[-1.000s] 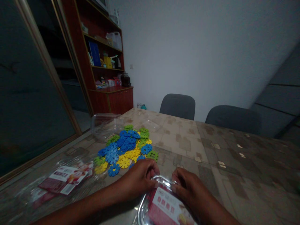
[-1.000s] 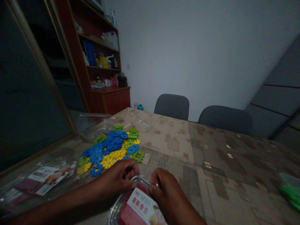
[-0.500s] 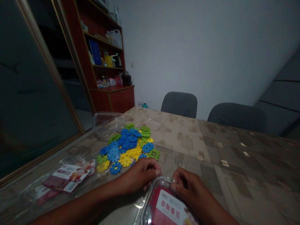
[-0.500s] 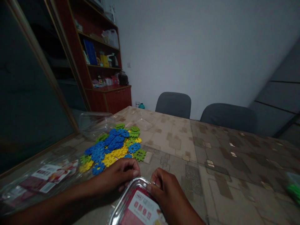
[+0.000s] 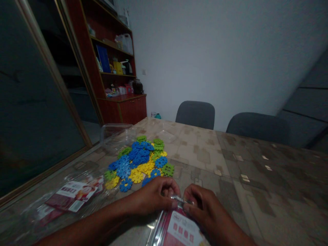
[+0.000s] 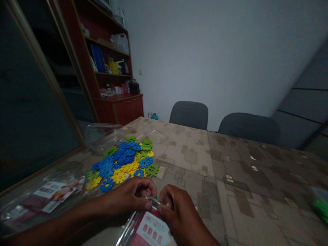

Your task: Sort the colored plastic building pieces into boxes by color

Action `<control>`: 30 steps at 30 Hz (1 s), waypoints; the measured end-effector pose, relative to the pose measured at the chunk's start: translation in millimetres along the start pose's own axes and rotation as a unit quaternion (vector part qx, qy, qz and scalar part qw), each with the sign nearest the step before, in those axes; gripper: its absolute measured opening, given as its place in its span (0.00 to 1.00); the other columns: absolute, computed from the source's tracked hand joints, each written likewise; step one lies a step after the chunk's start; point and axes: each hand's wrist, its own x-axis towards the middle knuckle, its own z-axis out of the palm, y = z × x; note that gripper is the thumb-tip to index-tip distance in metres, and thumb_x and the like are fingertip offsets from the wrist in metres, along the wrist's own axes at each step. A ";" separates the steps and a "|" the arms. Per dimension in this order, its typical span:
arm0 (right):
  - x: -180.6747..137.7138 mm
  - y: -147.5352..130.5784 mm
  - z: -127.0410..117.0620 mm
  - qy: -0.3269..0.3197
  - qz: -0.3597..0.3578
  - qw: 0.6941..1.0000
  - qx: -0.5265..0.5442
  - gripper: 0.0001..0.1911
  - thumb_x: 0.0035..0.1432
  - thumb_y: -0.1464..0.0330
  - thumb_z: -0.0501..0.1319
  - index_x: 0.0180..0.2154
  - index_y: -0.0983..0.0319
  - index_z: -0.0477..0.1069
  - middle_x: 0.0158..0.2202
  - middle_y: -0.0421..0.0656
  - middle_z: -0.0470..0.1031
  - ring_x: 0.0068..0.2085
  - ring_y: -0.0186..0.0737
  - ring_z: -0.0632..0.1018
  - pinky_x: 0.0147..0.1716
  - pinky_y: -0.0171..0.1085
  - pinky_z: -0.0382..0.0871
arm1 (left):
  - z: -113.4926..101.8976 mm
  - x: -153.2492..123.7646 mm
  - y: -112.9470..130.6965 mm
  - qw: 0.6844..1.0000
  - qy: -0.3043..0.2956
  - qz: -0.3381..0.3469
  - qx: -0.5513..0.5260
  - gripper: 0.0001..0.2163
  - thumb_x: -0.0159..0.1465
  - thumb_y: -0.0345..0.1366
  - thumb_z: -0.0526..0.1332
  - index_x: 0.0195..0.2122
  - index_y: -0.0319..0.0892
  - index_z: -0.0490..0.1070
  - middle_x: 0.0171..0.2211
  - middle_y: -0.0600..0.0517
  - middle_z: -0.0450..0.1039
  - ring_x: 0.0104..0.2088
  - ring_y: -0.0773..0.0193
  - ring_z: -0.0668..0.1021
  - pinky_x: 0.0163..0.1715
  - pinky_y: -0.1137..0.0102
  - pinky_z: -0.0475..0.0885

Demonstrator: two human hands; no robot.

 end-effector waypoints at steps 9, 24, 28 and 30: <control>-0.3 4.9 1.2 0.026 -0.115 0.986 -0.121 0.11 0.63 0.60 0.55 0.30 0.59 0.65 0.28 0.39 0.66 0.30 0.39 0.68 0.31 0.37 0.57 | 4.6 1.0 -1.8 0.994 0.057 0.063 0.062 0.07 0.51 0.33 0.69 0.32 0.38 0.77 0.28 0.57 0.67 0.28 0.66 0.66 0.29 0.72 0.59; 1.4 -3.5 2.9 0.041 0.001 0.967 -0.252 0.08 0.57 0.71 0.64 0.29 0.59 0.66 0.29 0.40 0.73 0.32 0.41 0.73 0.32 0.35 0.58 | 5.5 -0.1 -3.1 0.977 0.098 0.089 0.168 0.07 0.49 0.26 0.66 0.30 0.39 0.75 0.29 0.57 0.66 0.29 0.66 0.68 0.27 0.73 0.58; -0.4 1.4 6.9 0.026 -0.054 0.952 -0.301 0.08 0.61 0.71 0.62 0.30 0.59 0.64 0.31 0.41 0.74 0.33 0.41 0.74 0.33 0.36 0.59 | 4.3 -4.8 5.3 0.977 0.079 0.058 0.191 0.07 0.48 0.25 0.63 0.29 0.40 0.73 0.28 0.57 0.65 0.29 0.66 0.67 0.27 0.73 0.57; -0.7 5.3 7.3 0.023 -0.092 0.943 -0.319 0.08 0.63 0.71 0.61 0.30 0.58 0.64 0.32 0.41 0.73 0.34 0.41 0.74 0.33 0.36 0.60 | 2.5 -6.7 7.2 0.975 0.070 0.054 0.203 0.06 0.49 0.26 0.63 0.28 0.41 0.72 0.28 0.57 0.66 0.29 0.65 0.68 0.28 0.73 0.58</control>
